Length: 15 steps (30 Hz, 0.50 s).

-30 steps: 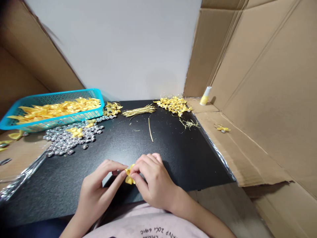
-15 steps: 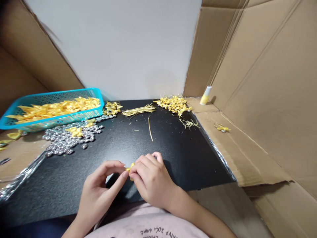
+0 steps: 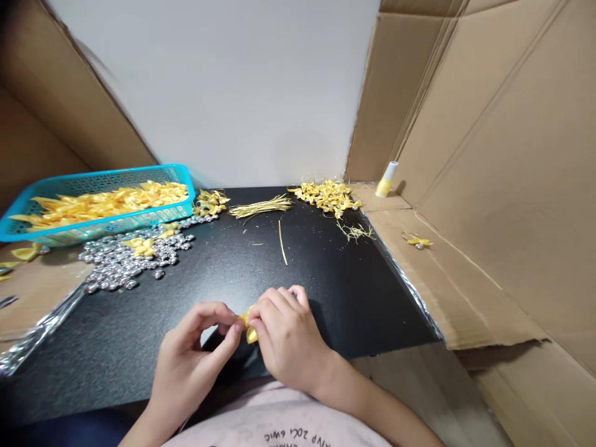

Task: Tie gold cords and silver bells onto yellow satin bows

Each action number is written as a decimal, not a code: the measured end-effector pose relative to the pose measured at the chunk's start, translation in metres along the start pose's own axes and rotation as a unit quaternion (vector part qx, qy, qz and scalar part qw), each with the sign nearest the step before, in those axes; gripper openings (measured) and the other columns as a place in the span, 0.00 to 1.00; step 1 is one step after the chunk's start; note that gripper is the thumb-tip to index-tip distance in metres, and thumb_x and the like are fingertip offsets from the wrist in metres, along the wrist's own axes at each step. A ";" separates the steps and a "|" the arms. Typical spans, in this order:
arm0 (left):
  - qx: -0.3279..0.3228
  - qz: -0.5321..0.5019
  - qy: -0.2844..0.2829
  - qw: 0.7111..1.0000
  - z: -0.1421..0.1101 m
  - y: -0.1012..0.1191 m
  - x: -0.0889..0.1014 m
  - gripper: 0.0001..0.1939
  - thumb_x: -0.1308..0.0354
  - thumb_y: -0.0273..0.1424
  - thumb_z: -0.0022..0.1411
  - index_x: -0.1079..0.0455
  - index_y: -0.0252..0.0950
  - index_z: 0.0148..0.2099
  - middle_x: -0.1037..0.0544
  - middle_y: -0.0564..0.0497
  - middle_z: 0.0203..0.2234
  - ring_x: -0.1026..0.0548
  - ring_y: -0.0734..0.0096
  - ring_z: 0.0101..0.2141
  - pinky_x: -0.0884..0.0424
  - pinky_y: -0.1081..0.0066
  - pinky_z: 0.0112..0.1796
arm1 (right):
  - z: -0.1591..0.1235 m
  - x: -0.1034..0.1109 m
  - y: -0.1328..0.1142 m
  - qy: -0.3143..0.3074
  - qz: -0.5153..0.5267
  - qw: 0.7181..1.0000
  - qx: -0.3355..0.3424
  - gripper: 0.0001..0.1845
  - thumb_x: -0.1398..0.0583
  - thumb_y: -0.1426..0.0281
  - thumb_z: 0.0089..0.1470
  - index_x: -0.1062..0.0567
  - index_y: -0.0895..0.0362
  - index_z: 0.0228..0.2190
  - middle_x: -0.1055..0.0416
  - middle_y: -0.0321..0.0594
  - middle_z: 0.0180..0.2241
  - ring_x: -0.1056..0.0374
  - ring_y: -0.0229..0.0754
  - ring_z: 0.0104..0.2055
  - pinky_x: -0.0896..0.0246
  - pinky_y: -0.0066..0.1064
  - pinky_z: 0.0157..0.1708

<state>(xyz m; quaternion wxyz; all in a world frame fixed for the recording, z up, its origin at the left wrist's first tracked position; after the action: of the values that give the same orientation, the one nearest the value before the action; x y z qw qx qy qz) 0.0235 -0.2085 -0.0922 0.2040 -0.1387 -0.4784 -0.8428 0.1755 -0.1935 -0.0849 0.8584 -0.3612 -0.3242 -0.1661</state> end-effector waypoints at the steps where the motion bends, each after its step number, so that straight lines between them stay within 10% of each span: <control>1: -0.004 0.007 0.001 1.000 0.000 0.001 0.000 0.07 0.42 0.22 0.58 0.35 0.39 0.36 0.26 0.58 0.24 0.28 0.77 0.24 0.31 0.78 0.28 | 0.000 0.000 0.000 0.001 -0.001 1.000 0.000 0.10 0.51 0.77 0.61 0.36 0.57 0.29 0.30 0.38 0.31 0.38 0.40 0.34 0.53 0.36 0.39; 15: -0.008 0.033 -0.004 0.999 0.000 0.000 0.000 0.06 0.42 0.23 0.58 0.35 0.39 0.35 0.26 0.58 0.23 0.29 0.76 0.24 0.33 0.76 0.27 | 0.000 0.000 0.000 0.013 -0.011 1.000 -0.006 0.10 0.52 0.77 0.61 0.35 0.57 0.29 0.31 0.40 0.31 0.39 0.41 0.33 0.51 0.37 0.38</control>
<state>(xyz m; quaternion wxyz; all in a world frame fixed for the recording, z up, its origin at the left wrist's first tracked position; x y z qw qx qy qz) 0.0232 -0.2086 -0.0920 0.2285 -0.1592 -0.4673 -0.8391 0.1755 -0.1935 -0.0850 0.8585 -0.3606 -0.3160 -0.1818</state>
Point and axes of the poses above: each hand's wrist, its own z-axis towards the middle knuckle, its own x-axis out of the back of the hand, y = z × x, the point moved 3 cm from there along z, towards the middle knuckle
